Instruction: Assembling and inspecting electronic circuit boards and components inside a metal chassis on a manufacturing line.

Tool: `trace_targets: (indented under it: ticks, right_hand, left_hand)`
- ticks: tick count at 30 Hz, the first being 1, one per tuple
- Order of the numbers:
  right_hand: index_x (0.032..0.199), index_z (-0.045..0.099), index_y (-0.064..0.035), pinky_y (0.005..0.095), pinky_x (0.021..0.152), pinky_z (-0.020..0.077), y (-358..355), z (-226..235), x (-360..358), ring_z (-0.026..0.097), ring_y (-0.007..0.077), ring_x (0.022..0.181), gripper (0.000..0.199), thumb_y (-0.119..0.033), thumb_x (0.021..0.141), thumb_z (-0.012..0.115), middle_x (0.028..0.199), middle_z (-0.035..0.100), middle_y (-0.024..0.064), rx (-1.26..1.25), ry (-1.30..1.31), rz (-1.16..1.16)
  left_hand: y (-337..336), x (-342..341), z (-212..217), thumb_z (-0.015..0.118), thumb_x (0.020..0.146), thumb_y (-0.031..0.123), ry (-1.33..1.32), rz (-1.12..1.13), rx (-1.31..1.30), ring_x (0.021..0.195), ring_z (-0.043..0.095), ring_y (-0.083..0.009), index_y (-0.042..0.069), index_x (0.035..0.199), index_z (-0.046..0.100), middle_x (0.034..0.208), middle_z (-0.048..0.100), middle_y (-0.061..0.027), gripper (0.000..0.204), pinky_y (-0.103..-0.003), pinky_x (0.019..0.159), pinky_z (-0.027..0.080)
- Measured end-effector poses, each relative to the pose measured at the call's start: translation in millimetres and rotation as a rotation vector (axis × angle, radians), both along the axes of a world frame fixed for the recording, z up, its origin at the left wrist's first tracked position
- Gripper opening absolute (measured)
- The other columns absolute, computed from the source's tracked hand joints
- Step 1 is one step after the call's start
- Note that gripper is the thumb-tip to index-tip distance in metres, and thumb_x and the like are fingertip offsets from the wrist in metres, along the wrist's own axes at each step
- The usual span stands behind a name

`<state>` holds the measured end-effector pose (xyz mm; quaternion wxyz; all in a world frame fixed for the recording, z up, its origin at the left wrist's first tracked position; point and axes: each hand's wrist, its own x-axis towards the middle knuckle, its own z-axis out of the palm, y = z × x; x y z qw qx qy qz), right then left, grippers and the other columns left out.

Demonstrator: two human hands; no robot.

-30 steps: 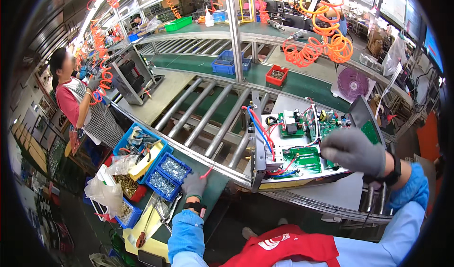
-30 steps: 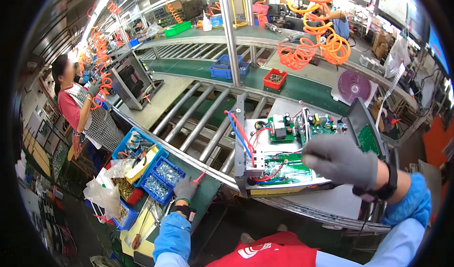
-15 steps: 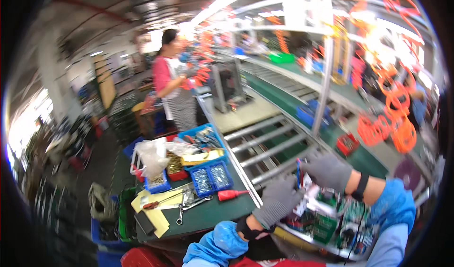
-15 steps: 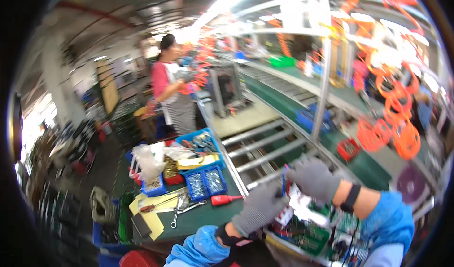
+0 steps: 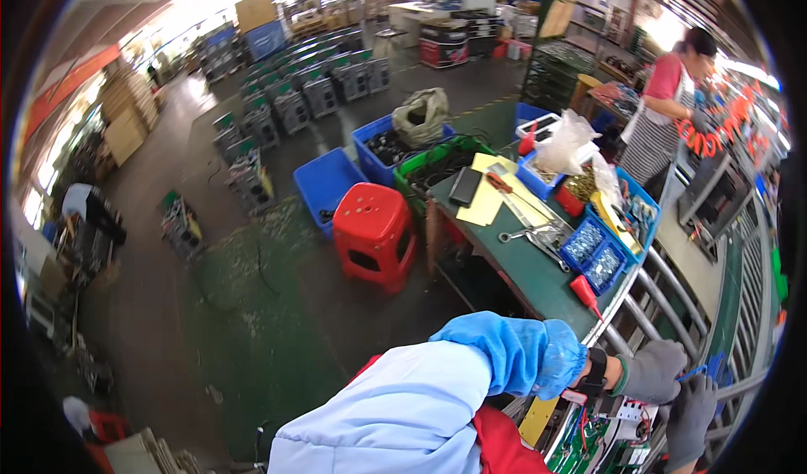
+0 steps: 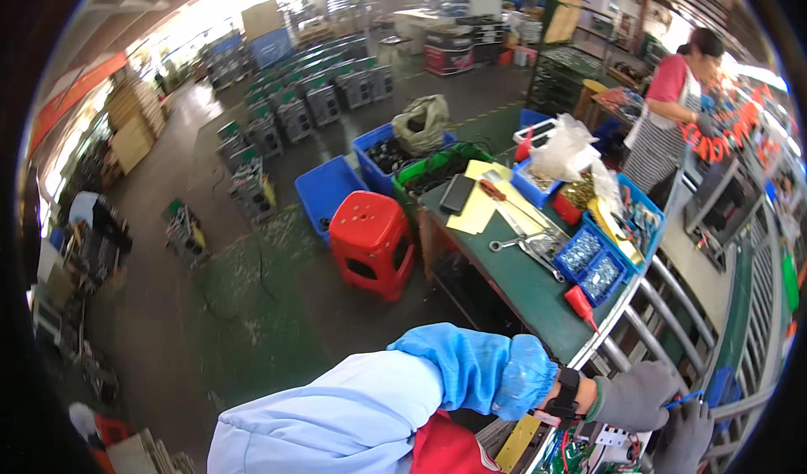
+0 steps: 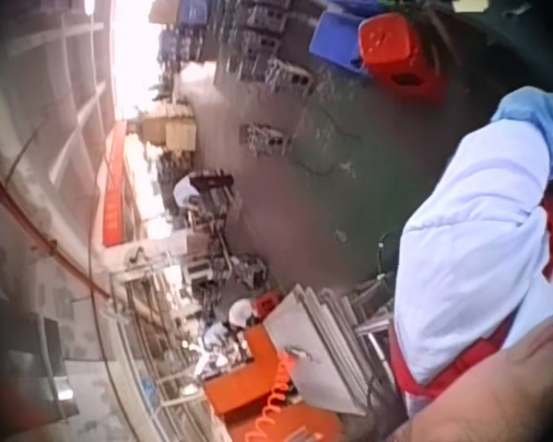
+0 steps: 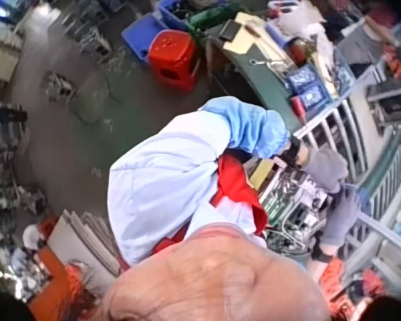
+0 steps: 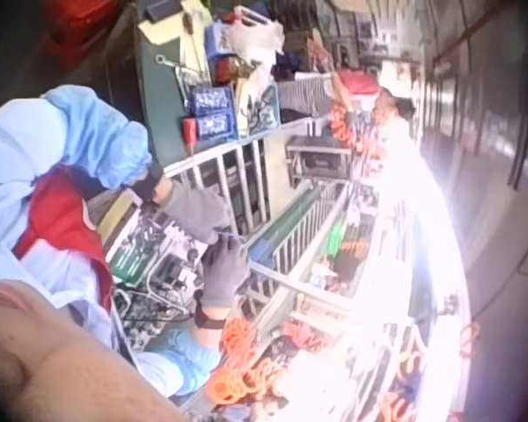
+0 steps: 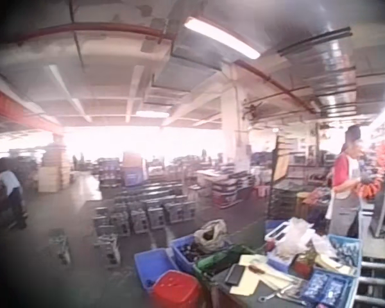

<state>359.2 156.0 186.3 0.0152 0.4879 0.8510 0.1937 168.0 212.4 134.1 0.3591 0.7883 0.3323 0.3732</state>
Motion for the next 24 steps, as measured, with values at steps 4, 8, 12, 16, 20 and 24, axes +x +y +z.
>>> trace_targets:
  ticks: [4,8,12,16,20,24]
  right_hand:
    - [0.121,0.059,-0.0018,0.0526,0.088,0.0444,-0.2,33.4,-36.5,0.056,0.0424,0.1,0.045,-0.023,0.083,0.07,0.106,0.06,0.0227,-0.171,-0.11,0.129]
    - [0.117,0.063,-0.0023,0.0495,0.084,0.0481,2.3,14.2,-11.7,0.06,0.0386,0.095,0.04,-0.02,0.081,0.07,0.1,0.063,0.0209,-0.002,-0.025,0.26]
    - [0.094,0.064,-0.0019,0.0458,0.087,0.0437,-14.7,-1.4,36.7,0.053,0.0391,0.096,0.024,-0.008,0.072,0.06,0.098,0.055,0.0178,0.253,-0.224,-0.058]
    - [0.092,0.064,-0.0047,0.0521,0.087,0.0437,-34.1,29.6,-16.0,0.057,0.0391,0.099,0.021,-0.01,0.071,0.062,0.096,0.058,0.0185,0.23,-0.025,-0.146]
    - [0.086,0.061,-0.0074,0.0495,0.073,0.0479,-45.1,28.0,-12.3,0.061,0.0384,0.08,0.013,-0.012,0.074,0.061,0.084,0.063,0.0158,0.036,0.193,-0.297]
    - [0.103,0.066,-0.0044,0.0421,0.068,0.0527,-67.7,2.2,15.3,0.067,0.0341,0.076,0.026,-0.012,0.079,0.06,0.086,0.068,0.0174,-0.032,0.587,-0.414]
  left_hand:
    - [5.3,-2.9,-10.8,0.065,0.067,0.022,-0.022,0.04,0.047,0.09,0.061,-0.0381,0.0,0.078,0.067,0.091,0.063,-0.0221,0.025,-0.046,0.079,0.05]
    - [3.4,0.8,-15.5,0.066,0.066,0.024,-0.012,0.069,0.154,0.087,0.062,-0.0369,0.0,0.074,0.068,0.086,0.063,-0.0197,0.025,-0.045,0.076,0.052]
    - [-9.6,16.9,10.5,0.068,0.066,0.026,-0.052,-0.136,0.226,0.088,0.062,-0.0364,0.002,0.076,0.067,0.089,0.064,-0.019,0.026,-0.047,0.077,0.051]
    - [4.6,-15.2,-7.5,0.068,0.072,0.027,0.123,-0.109,0.113,0.097,0.06,-0.0361,0.007,0.094,0.067,0.094,0.06,-0.0164,0.03,-0.049,0.081,0.049]
    - [-3.1,-33.5,13.4,0.061,0.086,0.038,0.323,-0.179,0.039,0.105,0.06,-0.0368,0.011,0.125,0.06,0.107,0.059,-0.019,0.047,-0.047,0.09,0.049]
    - [-17.2,-23.6,28.5,0.062,0.088,0.047,0.343,-0.204,0.144,0.1,0.062,-0.0363,0.009,0.113,0.063,0.104,0.06,-0.0177,0.046,-0.046,0.086,0.05]
